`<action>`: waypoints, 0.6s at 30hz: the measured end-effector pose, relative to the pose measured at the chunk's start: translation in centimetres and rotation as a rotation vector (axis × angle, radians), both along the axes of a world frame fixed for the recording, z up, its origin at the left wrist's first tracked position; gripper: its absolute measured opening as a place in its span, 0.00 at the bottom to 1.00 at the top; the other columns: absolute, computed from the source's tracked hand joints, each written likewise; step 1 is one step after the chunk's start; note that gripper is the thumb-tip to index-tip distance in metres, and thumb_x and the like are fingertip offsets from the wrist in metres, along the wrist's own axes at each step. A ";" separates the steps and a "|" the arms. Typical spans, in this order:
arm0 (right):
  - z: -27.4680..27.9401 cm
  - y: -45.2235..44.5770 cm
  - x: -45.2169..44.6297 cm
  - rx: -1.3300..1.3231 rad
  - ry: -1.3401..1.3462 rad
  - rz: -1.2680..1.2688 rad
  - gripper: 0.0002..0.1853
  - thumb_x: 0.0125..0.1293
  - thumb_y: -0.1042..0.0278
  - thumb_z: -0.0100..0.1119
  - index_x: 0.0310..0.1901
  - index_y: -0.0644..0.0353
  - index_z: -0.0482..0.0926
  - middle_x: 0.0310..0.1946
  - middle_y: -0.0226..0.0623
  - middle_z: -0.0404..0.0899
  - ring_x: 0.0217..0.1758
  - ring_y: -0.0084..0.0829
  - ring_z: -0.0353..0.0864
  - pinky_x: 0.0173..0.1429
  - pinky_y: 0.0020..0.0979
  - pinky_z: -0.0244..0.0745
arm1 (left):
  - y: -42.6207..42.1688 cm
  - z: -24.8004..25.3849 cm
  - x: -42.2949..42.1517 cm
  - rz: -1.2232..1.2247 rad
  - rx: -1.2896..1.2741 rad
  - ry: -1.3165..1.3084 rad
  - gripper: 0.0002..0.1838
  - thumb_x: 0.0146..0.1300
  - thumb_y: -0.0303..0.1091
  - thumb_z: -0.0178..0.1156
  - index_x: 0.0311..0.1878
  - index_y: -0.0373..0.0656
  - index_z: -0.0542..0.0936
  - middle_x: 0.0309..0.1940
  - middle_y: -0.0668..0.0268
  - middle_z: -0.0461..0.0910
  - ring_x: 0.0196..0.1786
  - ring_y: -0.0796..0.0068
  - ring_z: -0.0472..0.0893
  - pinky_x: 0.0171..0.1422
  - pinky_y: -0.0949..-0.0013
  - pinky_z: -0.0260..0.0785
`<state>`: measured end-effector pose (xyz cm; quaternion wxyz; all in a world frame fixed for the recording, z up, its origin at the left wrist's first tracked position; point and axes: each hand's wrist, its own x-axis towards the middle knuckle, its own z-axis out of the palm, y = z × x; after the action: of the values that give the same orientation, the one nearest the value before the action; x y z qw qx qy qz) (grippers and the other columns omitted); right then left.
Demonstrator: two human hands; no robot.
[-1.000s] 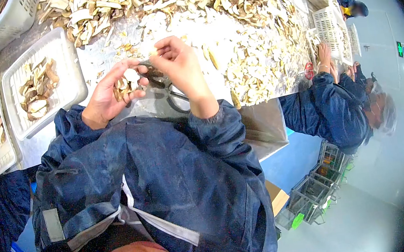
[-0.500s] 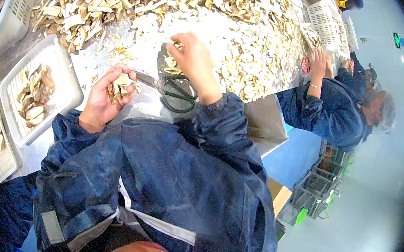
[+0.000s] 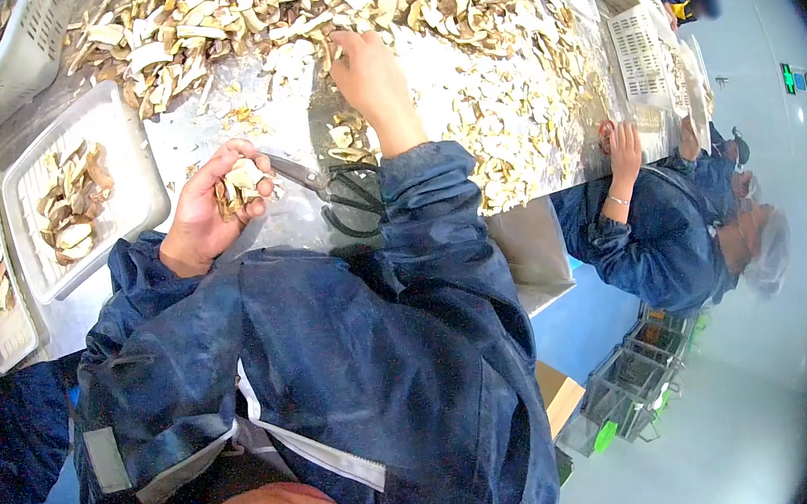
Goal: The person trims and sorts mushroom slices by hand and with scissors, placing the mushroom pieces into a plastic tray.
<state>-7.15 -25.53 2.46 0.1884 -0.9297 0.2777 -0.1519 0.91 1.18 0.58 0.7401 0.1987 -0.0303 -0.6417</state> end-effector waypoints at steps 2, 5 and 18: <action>0.1 0.0 -0.3 0.012 0.050 0.008 0.20 0.59 0.66 0.61 0.54 0.56 0.81 0.45 0.47 0.80 0.47 0.51 0.81 0.52 0.45 0.77 | 0.1 0.0 0.1 0.006 0.005 -0.018 0.12 0.75 0.37 0.50 0.54 0.41 0.74 0.44 0.58 0.81 0.44 0.63 0.84 0.39 0.66 0.80; 1.0 0.4 -1.5 0.229 0.097 -0.026 0.12 0.58 0.64 0.65 0.42 0.58 0.86 0.38 0.44 0.84 0.40 0.46 0.84 0.47 0.41 0.78 | 0.0 0.1 -0.1 0.001 0.038 -0.047 0.13 0.75 0.38 0.50 0.54 0.41 0.74 0.44 0.58 0.80 0.43 0.64 0.83 0.38 0.67 0.80; 0.7 2.6 -2.7 0.128 0.009 0.114 0.14 0.57 0.64 0.71 0.45 0.56 0.87 0.34 0.39 0.79 0.33 0.35 0.80 0.42 0.33 0.77 | -0.1 -0.5 0.0 0.011 -0.006 -0.129 0.13 0.75 0.37 0.50 0.55 0.40 0.74 0.44 0.59 0.80 0.45 0.64 0.84 0.40 0.67 0.79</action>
<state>-9.87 -22.89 3.15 0.2547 -0.9307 0.2342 -0.1186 0.90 1.09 0.08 0.7407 0.2379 -0.0789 -0.6234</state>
